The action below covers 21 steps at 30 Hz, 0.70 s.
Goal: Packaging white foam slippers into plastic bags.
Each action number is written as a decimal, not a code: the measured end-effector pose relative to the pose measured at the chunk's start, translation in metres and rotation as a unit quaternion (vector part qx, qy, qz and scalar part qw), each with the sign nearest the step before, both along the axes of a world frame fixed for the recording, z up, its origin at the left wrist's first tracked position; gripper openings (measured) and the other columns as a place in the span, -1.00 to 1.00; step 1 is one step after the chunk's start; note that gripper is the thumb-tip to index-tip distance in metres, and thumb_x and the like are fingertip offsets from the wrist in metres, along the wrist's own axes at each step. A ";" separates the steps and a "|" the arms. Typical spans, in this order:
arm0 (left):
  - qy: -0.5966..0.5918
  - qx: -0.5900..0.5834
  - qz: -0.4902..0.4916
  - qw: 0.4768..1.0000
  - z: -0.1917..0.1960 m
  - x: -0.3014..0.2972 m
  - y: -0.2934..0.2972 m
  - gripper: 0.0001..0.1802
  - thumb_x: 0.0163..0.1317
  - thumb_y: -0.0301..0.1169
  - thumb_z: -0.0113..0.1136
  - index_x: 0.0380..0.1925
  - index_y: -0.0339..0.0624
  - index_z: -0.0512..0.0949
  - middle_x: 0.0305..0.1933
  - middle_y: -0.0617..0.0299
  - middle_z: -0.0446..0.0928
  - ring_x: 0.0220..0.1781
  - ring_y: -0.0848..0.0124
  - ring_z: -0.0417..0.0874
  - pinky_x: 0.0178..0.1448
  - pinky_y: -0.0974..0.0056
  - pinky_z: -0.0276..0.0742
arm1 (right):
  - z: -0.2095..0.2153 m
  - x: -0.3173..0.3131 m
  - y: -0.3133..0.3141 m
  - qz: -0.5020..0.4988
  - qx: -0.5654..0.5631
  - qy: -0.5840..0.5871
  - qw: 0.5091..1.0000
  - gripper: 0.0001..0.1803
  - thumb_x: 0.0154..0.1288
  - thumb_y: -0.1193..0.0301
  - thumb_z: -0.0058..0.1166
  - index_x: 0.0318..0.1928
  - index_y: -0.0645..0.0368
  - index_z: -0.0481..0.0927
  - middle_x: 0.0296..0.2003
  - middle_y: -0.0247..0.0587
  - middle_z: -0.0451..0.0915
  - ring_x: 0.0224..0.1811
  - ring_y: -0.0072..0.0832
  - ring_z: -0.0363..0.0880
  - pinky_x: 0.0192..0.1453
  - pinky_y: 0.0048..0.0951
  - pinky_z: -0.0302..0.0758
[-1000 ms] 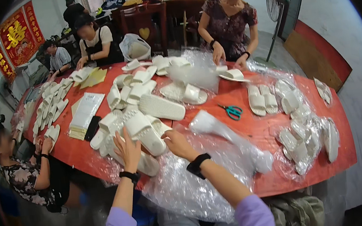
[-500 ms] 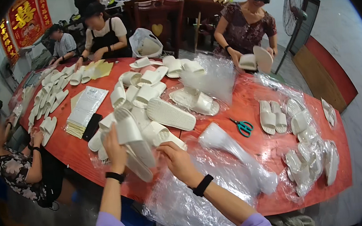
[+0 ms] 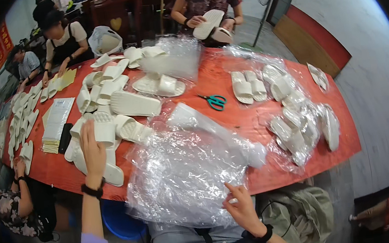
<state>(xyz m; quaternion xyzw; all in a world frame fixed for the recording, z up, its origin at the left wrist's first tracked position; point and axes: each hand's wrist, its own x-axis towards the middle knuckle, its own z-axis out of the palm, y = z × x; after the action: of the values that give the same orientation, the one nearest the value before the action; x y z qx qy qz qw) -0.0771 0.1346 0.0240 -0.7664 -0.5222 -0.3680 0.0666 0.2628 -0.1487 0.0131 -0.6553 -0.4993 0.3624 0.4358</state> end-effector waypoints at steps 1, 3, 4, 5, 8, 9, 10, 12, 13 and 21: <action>-0.073 -0.011 -0.084 0.994 0.011 0.028 -0.025 -0.36 0.07 -0.71 -0.11 0.26 -0.34 0.31 0.31 -0.10 0.30 0.42 -0.05 0.21 0.46 0.07 0.14 | -0.012 0.005 -0.007 0.020 -0.025 -0.022 0.999 -0.34 0.16 0.72 0.10 0.31 0.17 0.35 -0.11 -0.17 0.30 -0.13 -0.51 0.47 -0.13 -0.52 0.67; -0.022 -0.035 -0.233 0.972 0.017 0.070 -0.074 -0.43 0.09 -0.65 0.00 0.19 -0.31 0.40 0.24 -0.14 0.37 0.34 -0.06 0.31 0.42 -0.02 0.17 | -0.029 0.010 -0.011 0.055 -0.037 -0.003 0.998 -0.33 0.16 0.65 0.12 0.33 0.15 0.33 -0.04 -0.11 0.34 -0.14 -0.50 0.49 -0.20 -0.56 0.60; 0.045 -0.067 -0.303 0.949 0.017 0.088 -0.095 -0.48 0.14 -0.55 0.06 0.19 -0.24 0.43 0.25 -0.11 0.39 0.34 -0.03 0.34 0.43 -0.02 0.17 | -0.036 0.013 -0.012 0.063 -0.045 0.021 0.997 -0.32 0.16 0.64 0.12 0.33 0.16 0.32 0.00 -0.09 0.34 -0.14 -0.50 0.50 -0.21 -0.55 0.58; 0.135 -0.117 -0.340 0.923 0.019 0.108 -0.115 -0.48 0.20 -0.41 0.11 0.22 -0.14 0.41 0.31 -0.06 0.34 0.40 0.01 0.26 0.47 -0.04 0.09 | -0.043 0.017 -0.015 0.063 -0.044 0.023 0.997 -0.32 0.16 0.64 0.12 0.33 0.16 0.32 0.00 -0.09 0.34 -0.14 -0.50 0.50 -0.21 -0.55 0.58; 0.154 -0.157 -0.336 0.916 -0.029 0.119 -0.140 -0.40 0.20 -0.29 0.17 0.29 -0.01 0.36 0.39 -0.02 0.24 0.48 0.00 0.12 0.49 -0.20 -0.07 | -0.057 0.022 -0.017 0.053 -0.037 0.053 0.996 -0.26 0.08 0.65 0.10 0.34 0.18 0.30 0.07 -0.05 0.34 -0.17 -0.47 0.49 -0.22 -0.54 0.54; 0.160 -0.155 -0.331 0.917 -0.041 0.116 -0.143 -0.40 0.20 -0.29 0.17 0.29 -0.01 0.36 0.39 -0.02 0.24 0.48 0.00 0.12 0.49 -0.20 -0.07 | -0.060 0.027 -0.016 0.081 -0.028 0.008 0.996 -0.23 0.03 0.66 0.09 0.35 0.19 0.29 0.08 -0.03 0.33 -0.18 -0.45 0.49 -0.21 -0.54 0.53; 0.200 -0.143 -0.266 0.932 -0.050 0.110 -0.144 -0.35 0.19 -0.21 0.18 0.32 0.05 0.32 0.42 -0.02 0.18 0.50 -0.01 0.06 0.47 -0.29 -0.14 | -0.066 0.032 -0.016 0.108 -0.018 -0.037 0.993 -0.20 -0.02 0.67 0.08 0.35 0.20 0.28 0.10 -0.02 0.33 -0.19 -0.43 0.49 -0.21 -0.54 0.51; 0.244 -0.125 -0.188 0.943 -0.063 0.098 -0.145 -0.30 0.18 -0.14 0.19 0.35 0.10 0.28 0.45 -0.01 0.13 0.52 -0.02 0.00 0.45 -0.38 -0.21 | -0.081 0.042 -0.019 0.117 -0.014 -0.068 0.991 -0.17 -0.03 0.67 0.03 0.37 0.18 0.24 0.14 -0.09 0.32 -0.18 -0.44 0.48 -0.20 -0.50 0.50; 0.246 -0.122 -0.184 0.944 -0.068 0.093 -0.146 -0.28 0.18 -0.08 0.18 0.37 0.13 0.26 0.47 -0.01 0.10 0.53 -0.04 -0.03 0.43 -0.43 -0.25 | -0.081 0.043 -0.018 0.126 -0.034 -0.108 0.986 -0.18 -0.07 0.66 0.05 0.34 0.22 0.28 0.14 0.00 0.32 -0.12 -0.33 0.48 -0.11 -0.43 0.50; 0.207 -0.079 -0.313 0.924 -0.071 0.065 -0.165 -0.12 0.00 0.31 0.15 0.31 0.19 0.35 0.46 0.01 0.16 0.55 -0.10 -0.11 0.44 -0.49 -0.43 | -0.125 0.077 -0.014 0.215 -0.016 -0.243 0.946 -0.22 -0.08 0.62 0.04 0.31 0.19 0.34 0.17 0.08 0.30 -0.12 -0.29 0.50 -0.19 -0.44 0.51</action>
<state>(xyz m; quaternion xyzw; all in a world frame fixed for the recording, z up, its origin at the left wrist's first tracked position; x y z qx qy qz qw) -0.0118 -0.0302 -0.0472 -0.9526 -0.2579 -0.1611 -0.0062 0.3394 -0.1631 -0.1115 -0.6076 -0.7128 0.2854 0.2030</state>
